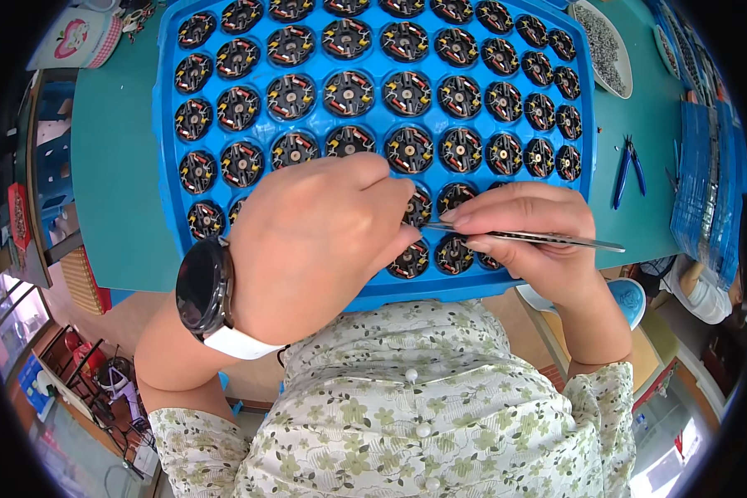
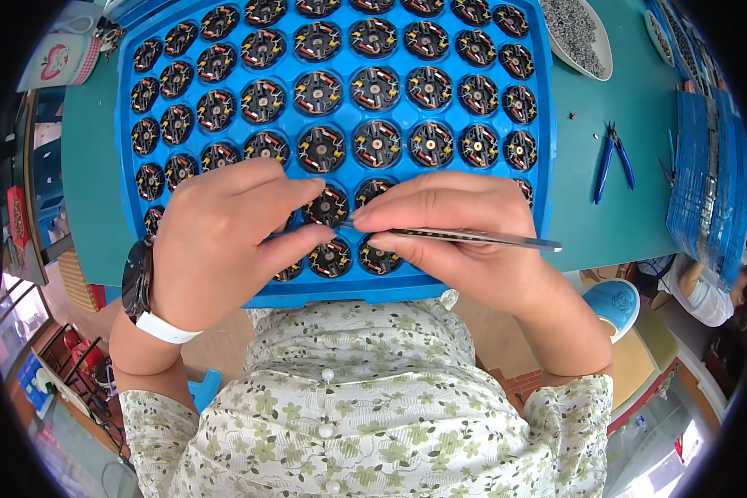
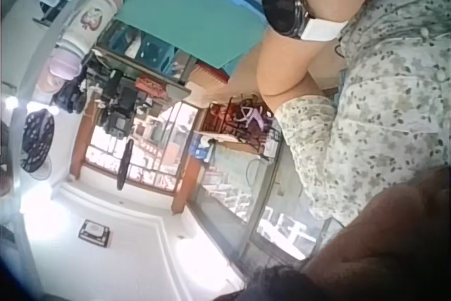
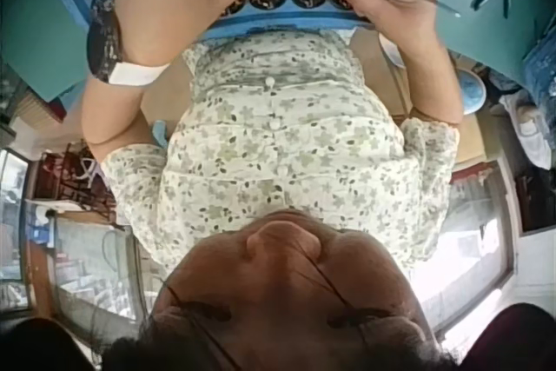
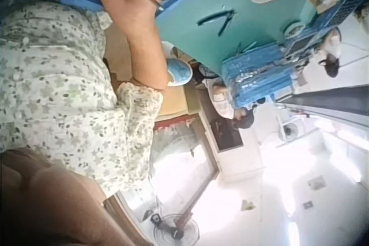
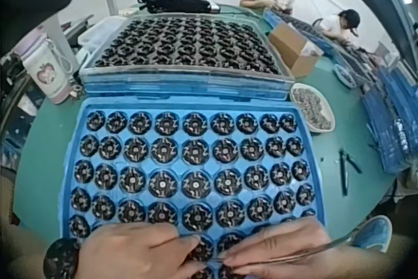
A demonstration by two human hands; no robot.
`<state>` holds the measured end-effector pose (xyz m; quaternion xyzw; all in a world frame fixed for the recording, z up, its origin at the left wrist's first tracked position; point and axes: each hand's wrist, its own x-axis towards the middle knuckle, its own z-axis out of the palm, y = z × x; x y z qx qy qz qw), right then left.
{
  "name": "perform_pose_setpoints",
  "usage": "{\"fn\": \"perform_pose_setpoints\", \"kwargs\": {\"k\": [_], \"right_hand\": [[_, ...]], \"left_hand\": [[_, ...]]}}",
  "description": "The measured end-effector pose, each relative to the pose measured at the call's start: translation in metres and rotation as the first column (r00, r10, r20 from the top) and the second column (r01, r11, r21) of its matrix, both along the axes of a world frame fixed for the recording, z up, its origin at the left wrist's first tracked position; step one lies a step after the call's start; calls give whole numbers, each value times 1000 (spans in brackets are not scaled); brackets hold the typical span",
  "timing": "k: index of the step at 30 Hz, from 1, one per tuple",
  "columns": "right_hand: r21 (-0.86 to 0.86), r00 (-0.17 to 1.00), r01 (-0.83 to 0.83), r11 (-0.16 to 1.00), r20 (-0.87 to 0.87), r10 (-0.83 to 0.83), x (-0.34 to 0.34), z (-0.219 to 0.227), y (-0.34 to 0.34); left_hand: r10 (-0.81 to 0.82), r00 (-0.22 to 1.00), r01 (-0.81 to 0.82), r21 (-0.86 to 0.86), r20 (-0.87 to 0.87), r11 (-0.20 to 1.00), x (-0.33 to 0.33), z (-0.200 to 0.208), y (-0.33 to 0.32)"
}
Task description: Manually placing small electronic components into a tray using tweezers.
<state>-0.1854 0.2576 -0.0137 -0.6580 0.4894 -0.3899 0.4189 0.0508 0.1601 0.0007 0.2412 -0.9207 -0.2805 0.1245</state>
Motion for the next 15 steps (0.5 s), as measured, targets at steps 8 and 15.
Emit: {"fn": "perform_pose_setpoints", "kwargs": {"k": [8,15], "right_hand": [[2,999,25,1000,31,-25,-1,0,1],[-1,998,27,1000,65,-27,-4,-2,3]], "left_hand": [[21,1000,-21,29,23,999,-7,3,2],[64,998,-64,25,-14,998,-8,0,6]]}}
